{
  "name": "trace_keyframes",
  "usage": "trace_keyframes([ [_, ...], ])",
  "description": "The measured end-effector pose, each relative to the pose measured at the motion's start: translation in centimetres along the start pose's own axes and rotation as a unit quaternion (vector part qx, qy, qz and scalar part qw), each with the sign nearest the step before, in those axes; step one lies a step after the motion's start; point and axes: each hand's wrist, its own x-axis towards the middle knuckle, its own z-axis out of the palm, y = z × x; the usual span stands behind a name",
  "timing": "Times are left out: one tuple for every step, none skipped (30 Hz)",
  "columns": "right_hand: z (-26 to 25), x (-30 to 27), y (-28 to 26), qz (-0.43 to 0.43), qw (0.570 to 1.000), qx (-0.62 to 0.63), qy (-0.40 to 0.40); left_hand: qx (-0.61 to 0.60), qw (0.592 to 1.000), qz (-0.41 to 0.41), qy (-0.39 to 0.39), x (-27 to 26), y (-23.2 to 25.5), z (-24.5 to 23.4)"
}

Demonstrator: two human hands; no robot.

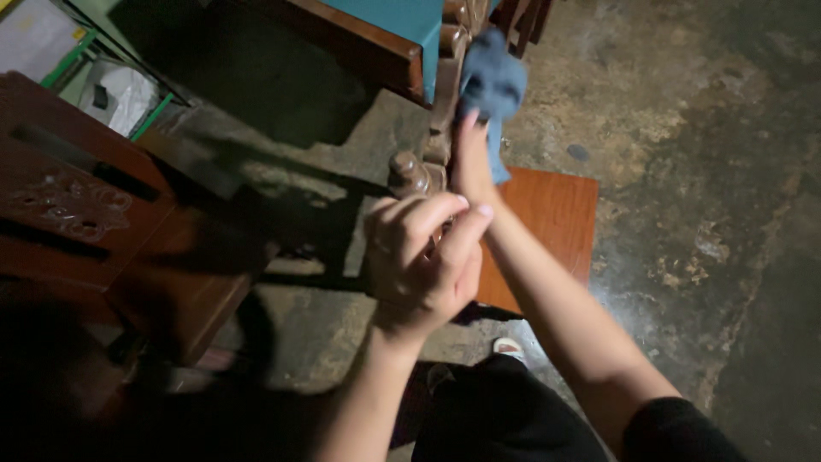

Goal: The person wipes the seat and backrest of a wooden chair using a blue cloth. They clean the flat seat surface first, then move to the carved backrest, wiping the details and spindles.

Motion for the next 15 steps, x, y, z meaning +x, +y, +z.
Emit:
trace_keyframes([
  [-0.3,2.4,-0.1,0.038,0.997,0.062,0.003,0.020,1.000,-0.004,-0.009,0.7,-0.4,0.0],
  [-0.8,4.4,-0.4,0.080,0.989,0.123,0.007,0.039,0.999,-0.010,-0.020,1.3,-0.6,-0.1],
  [-1.1,5.4,-0.7,0.121,0.975,0.184,0.009,0.058,0.998,-0.016,-0.031,1.8,-0.8,0.0],
  [-1.0,5.4,-0.9,0.103,0.984,0.148,0.010,0.078,0.996,-0.023,-0.049,2.5,-1.0,0.2],
  [-1.1,5.2,-1.2,0.084,0.990,0.111,0.011,0.097,0.993,-0.030,-0.066,3.3,-1.2,0.5],
  [-1.2,5.5,-1.5,0.060,0.995,0.074,0.010,0.118,0.989,-0.034,-0.079,4.1,-1.4,1.1],
  [-1.0,4.3,-1.8,0.063,0.998,0.024,0.004,0.134,0.987,-0.041,-0.082,4.9,-1.5,1.6],
  [-0.4,1.4,-2.3,0.065,0.998,-0.027,-0.002,0.150,0.984,-0.048,-0.084,5.7,-1.6,2.1],
  [0.3,-1.3,-2.9,0.066,0.996,-0.067,-0.010,0.165,0.981,-0.055,-0.087,6.4,-1.6,2.6],
  [0.8,-3.3,-3.5,0.050,0.996,-0.072,-0.025,0.184,0.976,-0.069,-0.098,7.1,-1.6,3.0],
  [1.1,-5.3,-4.1,0.036,0.996,-0.075,-0.040,0.203,0.969,-0.084,-0.110,7.7,-1.7,3.5],
  [1.2,-6.0,-4.4,0.020,0.996,-0.072,-0.055,0.223,0.963,-0.095,-0.119,8.5,-1.9,4.0],
  [0.9,-5.7,-4.3,0.009,0.995,-0.069,-0.065,0.231,0.958,-0.093,-0.141,9.2,-2.2,4.5],
  [0.5,-4.9,-3.8,0.006,0.995,-0.067,-0.069,0.240,0.952,-0.092,-0.167,9.7,-2.4,4.8],
  [0.0,-3.7,-3.1,0.002,0.995,-0.066,-0.073,0.250,0.945,-0.092,-0.192,10.2,-2.7,5.2],
])
